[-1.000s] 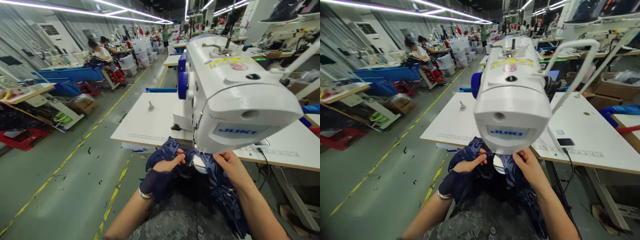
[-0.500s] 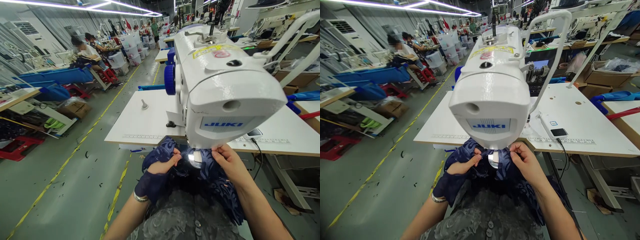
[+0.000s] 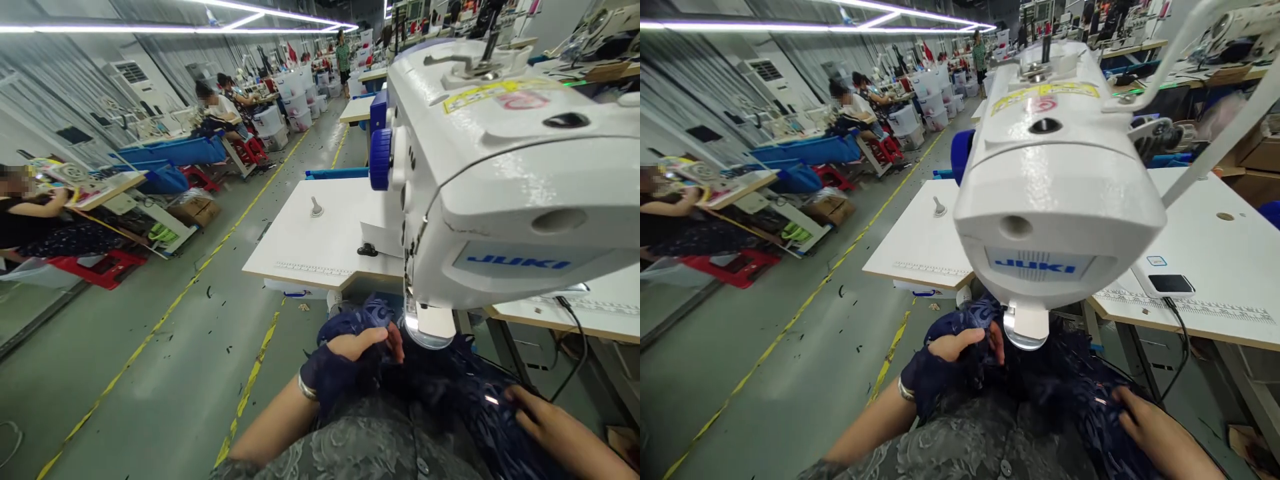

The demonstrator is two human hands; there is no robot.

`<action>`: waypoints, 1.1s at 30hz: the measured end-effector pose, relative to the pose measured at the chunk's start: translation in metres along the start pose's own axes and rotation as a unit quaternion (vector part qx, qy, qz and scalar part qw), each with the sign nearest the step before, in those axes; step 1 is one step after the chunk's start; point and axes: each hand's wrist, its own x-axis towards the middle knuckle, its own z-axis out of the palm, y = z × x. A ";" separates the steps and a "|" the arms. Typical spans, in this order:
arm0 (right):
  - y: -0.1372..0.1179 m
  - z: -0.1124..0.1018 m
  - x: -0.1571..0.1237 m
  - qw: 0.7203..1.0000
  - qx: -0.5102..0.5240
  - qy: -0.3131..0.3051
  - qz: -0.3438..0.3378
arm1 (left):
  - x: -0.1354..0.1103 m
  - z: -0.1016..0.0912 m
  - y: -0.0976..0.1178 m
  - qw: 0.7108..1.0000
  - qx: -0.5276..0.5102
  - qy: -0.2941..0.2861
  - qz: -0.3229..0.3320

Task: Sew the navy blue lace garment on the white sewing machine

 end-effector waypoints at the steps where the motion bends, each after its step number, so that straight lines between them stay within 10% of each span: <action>1: 0.002 0.005 0.004 0.998 -0.036 0.054 -0.005 | 0.001 0.002 -0.005 0.998 -0.049 -0.029 -0.009; 3: -0.020 0.010 0.009 0.992 -0.022 0.098 -0.077 | 0.002 0.007 -0.015 0.991 -0.106 -0.075 -0.034; 9: -0.170 0.003 0.014 0.962 0.143 -0.039 -0.228 | 0.002 0.027 -0.025 0.956 -0.125 -0.217 -0.151; 12: -0.203 0.000 0.023 0.939 0.153 -0.113 -0.287 | 0.003 0.034 -0.027 0.940 -0.123 -0.266 -0.176; 21: -0.181 -0.006 0.027 0.960 0.168 -0.124 -0.185 | 0.005 0.030 -0.028 0.970 -0.110 -0.152 -0.153; 33: -0.184 -0.033 -0.001 0.963 0.054 -0.100 -0.245 | -0.008 0.015 -0.015 0.990 0.039 -0.065 -0.115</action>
